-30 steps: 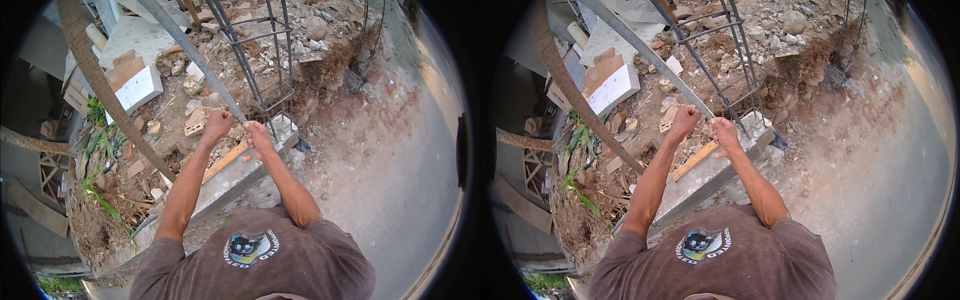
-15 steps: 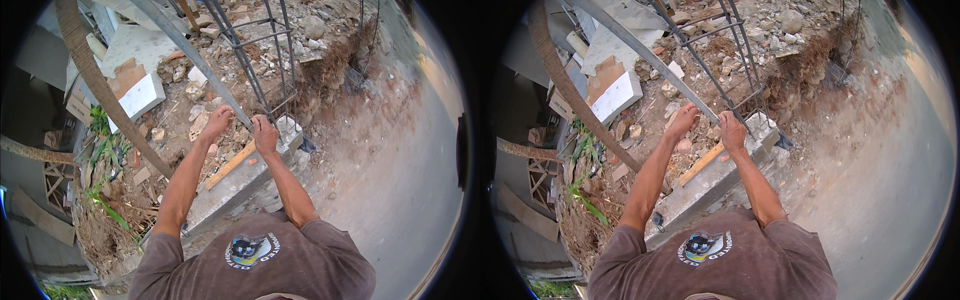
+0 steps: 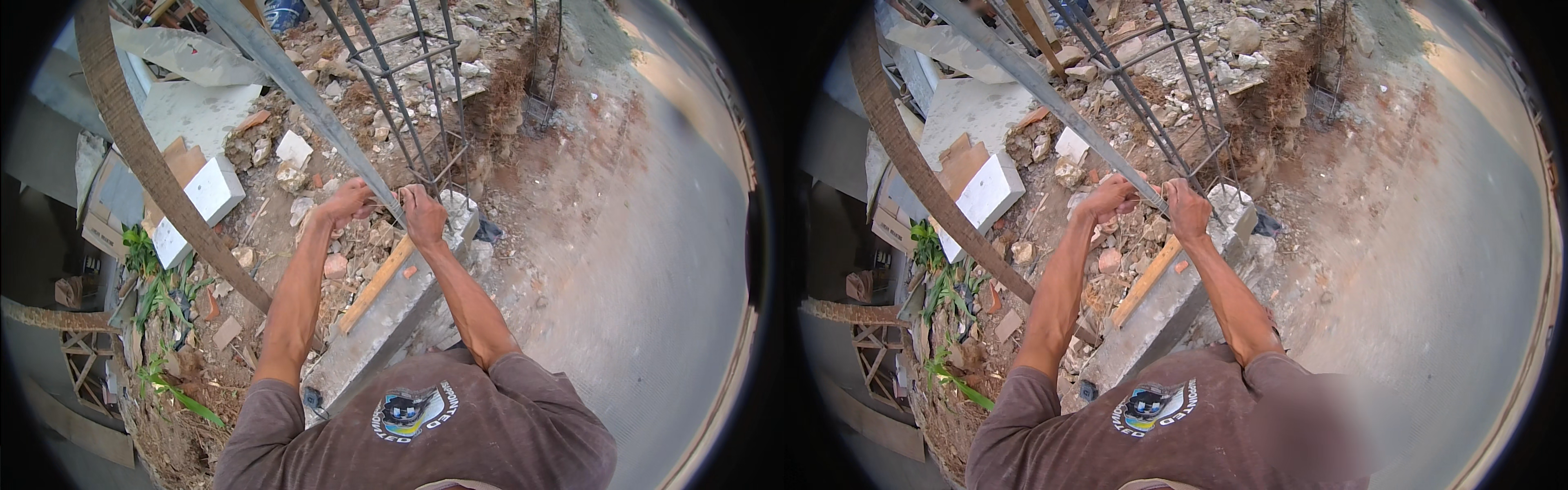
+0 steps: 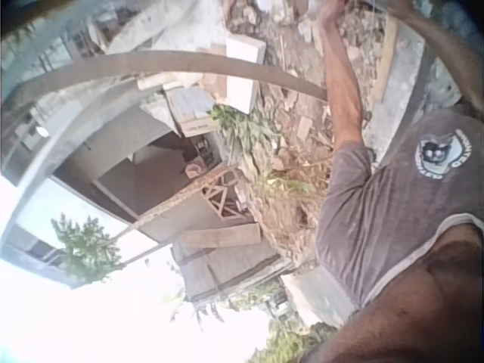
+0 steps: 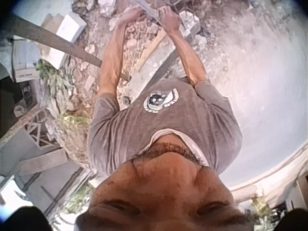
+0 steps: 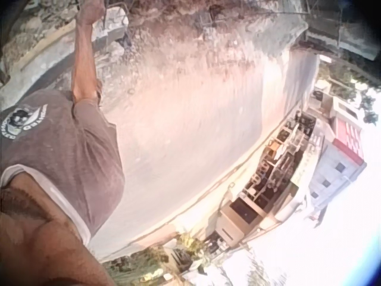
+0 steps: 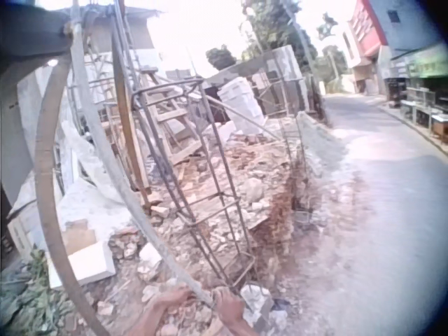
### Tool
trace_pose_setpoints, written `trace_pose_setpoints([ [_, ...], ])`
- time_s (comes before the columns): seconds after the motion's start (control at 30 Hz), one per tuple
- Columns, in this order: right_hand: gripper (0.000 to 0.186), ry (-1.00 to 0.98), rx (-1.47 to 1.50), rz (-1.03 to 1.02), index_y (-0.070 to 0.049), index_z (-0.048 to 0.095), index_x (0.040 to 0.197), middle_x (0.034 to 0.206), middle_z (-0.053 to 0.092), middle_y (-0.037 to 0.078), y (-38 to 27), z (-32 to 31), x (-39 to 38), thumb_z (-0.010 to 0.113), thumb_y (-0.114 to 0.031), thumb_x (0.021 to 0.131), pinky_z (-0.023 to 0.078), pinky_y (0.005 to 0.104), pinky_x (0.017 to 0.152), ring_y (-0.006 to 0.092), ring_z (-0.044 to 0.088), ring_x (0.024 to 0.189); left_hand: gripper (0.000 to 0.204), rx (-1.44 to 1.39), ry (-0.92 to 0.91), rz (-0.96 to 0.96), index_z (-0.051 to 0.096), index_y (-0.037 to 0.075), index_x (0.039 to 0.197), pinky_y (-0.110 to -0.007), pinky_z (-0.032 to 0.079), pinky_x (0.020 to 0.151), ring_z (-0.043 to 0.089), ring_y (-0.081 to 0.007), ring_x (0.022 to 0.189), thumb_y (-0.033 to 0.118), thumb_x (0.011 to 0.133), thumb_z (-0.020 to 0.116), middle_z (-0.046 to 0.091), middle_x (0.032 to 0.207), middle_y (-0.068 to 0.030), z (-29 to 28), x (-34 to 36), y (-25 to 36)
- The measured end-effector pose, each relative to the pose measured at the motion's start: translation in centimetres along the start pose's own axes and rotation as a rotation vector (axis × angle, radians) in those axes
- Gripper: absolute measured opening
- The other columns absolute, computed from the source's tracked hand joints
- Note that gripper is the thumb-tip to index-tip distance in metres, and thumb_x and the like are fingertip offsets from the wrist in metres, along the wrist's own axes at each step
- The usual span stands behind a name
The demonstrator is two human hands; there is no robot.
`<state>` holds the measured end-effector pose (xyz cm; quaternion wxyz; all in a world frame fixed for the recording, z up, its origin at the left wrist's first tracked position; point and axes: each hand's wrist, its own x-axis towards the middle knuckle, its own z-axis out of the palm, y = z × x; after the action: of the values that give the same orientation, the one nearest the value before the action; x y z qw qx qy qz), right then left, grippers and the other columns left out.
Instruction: The person measures a vertical metal rebar column using a tape measure and then ties a thin wire around the rebar. The person wraps the wire around the rebar multiple times and twists it to secure it.
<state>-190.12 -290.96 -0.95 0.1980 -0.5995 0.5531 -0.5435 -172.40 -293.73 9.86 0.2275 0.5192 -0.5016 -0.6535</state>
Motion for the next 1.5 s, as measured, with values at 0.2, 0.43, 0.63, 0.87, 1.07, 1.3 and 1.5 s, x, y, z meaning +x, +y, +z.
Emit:
trace_pose_setpoints([
  [0.2, 0.020, 0.085, -0.105, -0.012, -0.015, 0.067, 0.091, 0.069, 0.069, 0.009, -0.5, 0.6, 0.0, 0.065, -0.032, 0.100, 0.051, 0.0444, 0.053, 0.0300, 0.070, 0.060, 0.020, -0.100, -0.119, -0.032, 0.071, 0.003, 0.109, -0.019, 0.030, 0.042, 0.039, -0.0029, 0.048, 0.013, 0.106, 0.054, 0.072, 0.091, -0.0035, -1.6, 1.0, -0.5],
  [0.43, 0.017, 0.114, -0.129, -0.044, -0.015, 0.068, 0.092, 0.074, 0.071, 0.009, -0.1, 1.0, -0.2, 0.065, -0.030, 0.100, 0.053, 0.0433, 0.056, 0.0308, 0.071, 0.066, 0.009, -0.381, -0.187, 0.037, 0.057, 0.006, 0.110, -0.017, 0.034, 0.040, 0.041, -0.0011, 0.048, 0.014, 0.106, 0.053, 0.073, 0.119, -0.0165, -1.2, 1.6, -2.2],
  [0.63, 0.015, 0.044, -0.179, 0.015, -0.015, 0.069, 0.094, 0.076, 0.072, 0.011, 0.2, 1.5, 0.1, 0.066, -0.030, 0.098, 0.053, 0.0466, 0.059, 0.0333, 0.071, 0.068, 0.009, -0.653, -0.276, 0.132, 0.056, 0.005, 0.110, -0.016, 0.034, 0.040, 0.043, -0.0002, 0.049, 0.013, 0.107, 0.052, 0.071, 0.103, -0.0122, -1.4, 2.1, -4.6],
  [0.87, 0.016, -0.040, -0.097, 0.046, -0.014, 0.072, 0.105, 0.092, 0.075, 0.014, -0.6, 0.4, -0.2, 0.063, -0.026, 0.099, 0.055, 0.0438, 0.068, 0.0338, 0.073, 0.080, 0.008, -0.936, -0.242, 0.212, 0.055, 0.002, 0.111, -0.017, 0.035, 0.041, 0.044, -0.0008, 0.048, 0.008, 0.107, 0.051, 0.062, 0.083, -0.0028, 0.0, 3.2, -7.2],
  [1.07, 0.020, 0.182, 0.029, -0.152, -0.006, 0.069, 0.116, 0.114, 0.069, 0.013, -2.4, -2.1, -2.7, 0.063, -0.006, 0.096, 0.056, 0.0390, 0.081, 0.0308, 0.070, 0.099, 0.008, -0.981, -0.072, 0.210, 0.058, 0.003, 0.109, -0.018, 0.035, 0.041, 0.046, -0.0010, 0.051, 0.006, 0.106, 0.052, 0.063, 0.083, -0.0020, 1.6, 2.0, -6.2],
  [1.3, 0.014, 0.018, 0.312, 0.131, -0.002, 0.070, 0.111, 0.096, 0.068, 0.006, -3.6, -1.0, -6.4, 0.062, -0.007, 0.100, 0.050, 0.0284, 0.061, 0.0113, 0.063, 0.071, 0.004, -0.671, 0.322, 0.205, 0.061, 0.003, 0.103, -0.019, 0.033, 0.043, 0.046, -0.0026, 0.052, 0.006, 0.101, 0.060, 0.061, 0.078, 0.0020, 2.9, 0.7, -5.8],
  [1.5, 0.027, -0.201, 0.979, 0.736, -0.004, 0.064, 0.128, 0.086, 0.068, 0.002, -5.0, 1.0, -6.8, 0.060, -0.018, 0.106, 0.043, 0.0226, 0.050, 0.0066, 0.055, 0.057, 0.016, 0.006, 0.509, 0.077, 0.071, 0.002, 0.106, -0.024, 0.037, 0.047, 0.049, -0.0051, 0.056, 0.015, 0.098, 0.069, 0.059, 0.069, 0.0037, -0.1, -1.1, -5.7],
])
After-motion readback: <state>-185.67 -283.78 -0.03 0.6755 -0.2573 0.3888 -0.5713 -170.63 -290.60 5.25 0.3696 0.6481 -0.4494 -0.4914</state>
